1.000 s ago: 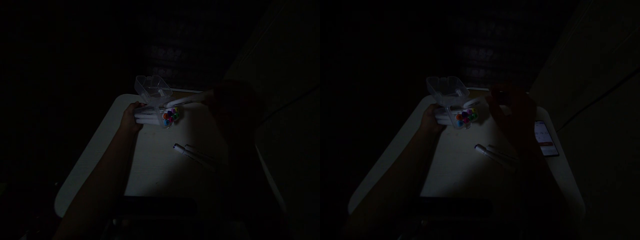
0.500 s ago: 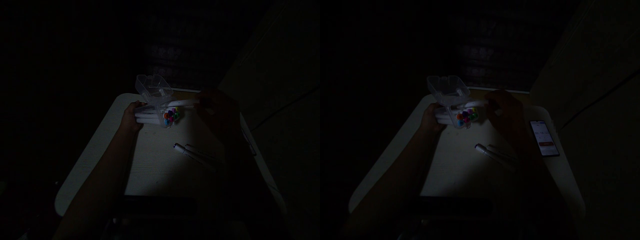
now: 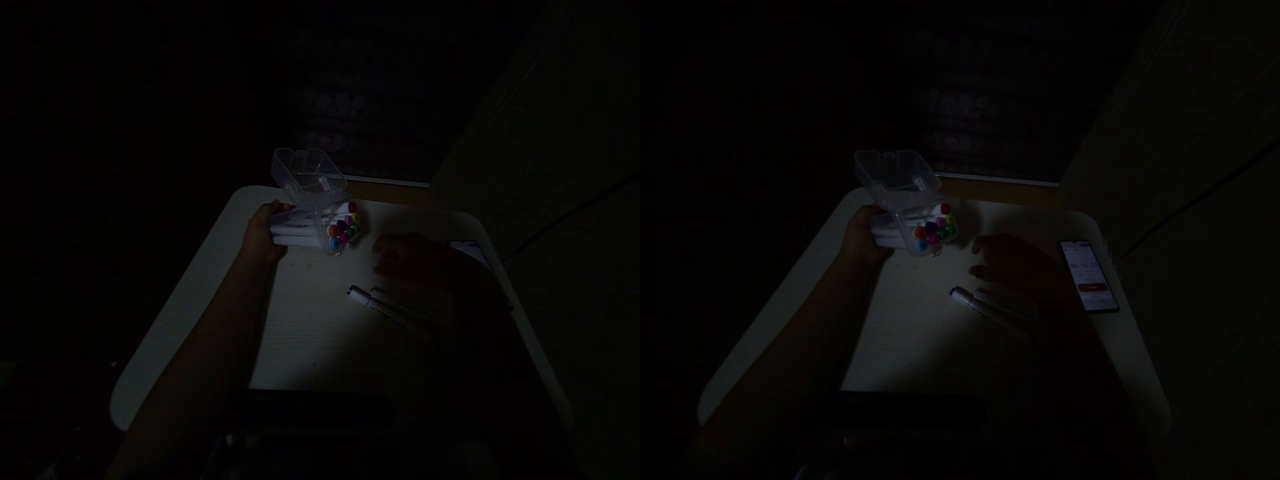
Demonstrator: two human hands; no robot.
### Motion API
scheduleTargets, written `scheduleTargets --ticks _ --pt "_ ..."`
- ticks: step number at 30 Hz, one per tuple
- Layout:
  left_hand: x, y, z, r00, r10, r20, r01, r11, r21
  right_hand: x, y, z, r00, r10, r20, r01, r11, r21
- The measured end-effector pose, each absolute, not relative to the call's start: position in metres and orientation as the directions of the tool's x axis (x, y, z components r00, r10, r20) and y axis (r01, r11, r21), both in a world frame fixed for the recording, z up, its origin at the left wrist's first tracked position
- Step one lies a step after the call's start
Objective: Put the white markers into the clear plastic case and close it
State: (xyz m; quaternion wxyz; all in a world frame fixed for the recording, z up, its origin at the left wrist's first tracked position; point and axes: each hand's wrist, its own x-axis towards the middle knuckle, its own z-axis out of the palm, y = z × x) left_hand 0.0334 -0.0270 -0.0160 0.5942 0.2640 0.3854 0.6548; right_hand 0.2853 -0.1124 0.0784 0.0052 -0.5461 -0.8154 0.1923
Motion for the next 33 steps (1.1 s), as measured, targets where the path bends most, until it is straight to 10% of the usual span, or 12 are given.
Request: scheduleTargets --ticks 12,21,33 --pt "0.033 -0.024 -0.019 -0.15 0.986 -0.077 -0.56 -0.02 0.828 0.272 -0.114 0.046 -0.304 0.846 -0.438 0.948 0.314 -0.051" --pt "0.033 -0.025 -0.018 -0.165 0.982 -0.09 -0.551 -0.017 0.834 0.275 -0.103 0.048 -0.395 0.833 -0.386 0.916 0.386 -0.105" --pt "0.031 -0.023 -0.021 -0.127 0.99 -0.066 -0.548 -0.014 0.836 0.303 -0.122 0.106 -0.283 0.846 0.452 0.791 0.472 -0.388"
